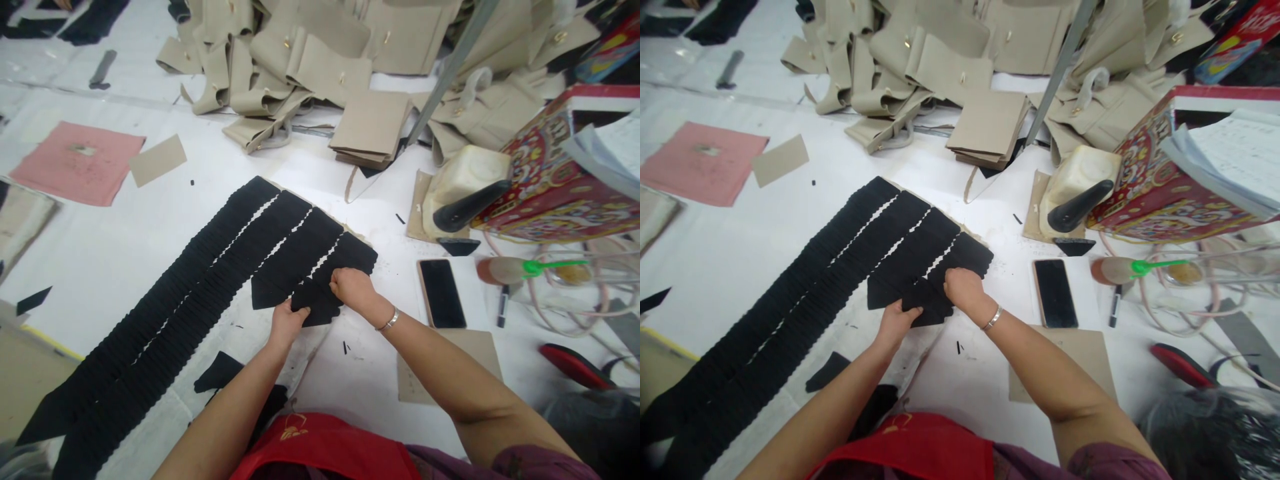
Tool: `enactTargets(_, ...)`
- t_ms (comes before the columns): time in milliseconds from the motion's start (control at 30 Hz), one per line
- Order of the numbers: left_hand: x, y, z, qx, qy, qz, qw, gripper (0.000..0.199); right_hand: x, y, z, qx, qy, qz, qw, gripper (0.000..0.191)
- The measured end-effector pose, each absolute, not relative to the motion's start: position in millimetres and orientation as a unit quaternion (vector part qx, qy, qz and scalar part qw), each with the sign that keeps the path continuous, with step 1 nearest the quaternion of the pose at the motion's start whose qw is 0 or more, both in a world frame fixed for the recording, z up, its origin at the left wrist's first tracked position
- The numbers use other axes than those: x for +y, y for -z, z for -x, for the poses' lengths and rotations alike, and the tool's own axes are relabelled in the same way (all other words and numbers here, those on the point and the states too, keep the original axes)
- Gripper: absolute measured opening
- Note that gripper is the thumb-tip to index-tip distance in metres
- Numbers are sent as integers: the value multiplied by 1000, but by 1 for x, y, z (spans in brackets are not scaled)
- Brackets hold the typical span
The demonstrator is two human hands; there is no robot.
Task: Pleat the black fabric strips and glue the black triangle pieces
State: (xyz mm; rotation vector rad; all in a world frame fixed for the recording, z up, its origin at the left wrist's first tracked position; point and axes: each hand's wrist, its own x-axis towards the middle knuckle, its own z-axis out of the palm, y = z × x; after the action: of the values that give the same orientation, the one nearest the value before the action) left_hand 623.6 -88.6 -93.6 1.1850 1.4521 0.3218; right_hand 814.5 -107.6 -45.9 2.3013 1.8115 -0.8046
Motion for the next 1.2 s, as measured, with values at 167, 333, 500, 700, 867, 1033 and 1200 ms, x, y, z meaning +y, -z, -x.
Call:
enactTargets(167,-89,94,-620,614,-136,-516,581,25,-107,47,-812,589,268,-761,57,24)
enactTargets(333,-90,86,-623,590,-142,-508,612,25,-108,49,-812,589,263,-763,46,23)
enactTargets(500,-89,85,-631,579,-134,-485,642,23,-106,48,-813,587,276,-760,48,23)
enactTargets(700,-87,90,-635,586,-127,-490,633,23,-106,48,-813,589,274,-759,47,23)
enactTargets(867,-86,93,-633,606,-124,-496,609,24,-107,46,-812,583,281,-761,51,24)
enactTargets(1033,-87,94,-632,608,-130,-500,603,24,-107,48,-812,579,281,-764,47,24)
enactTargets(1200,-86,92,-633,617,-120,-521,577,23,-109,50,-812,587,271,-762,39,24)
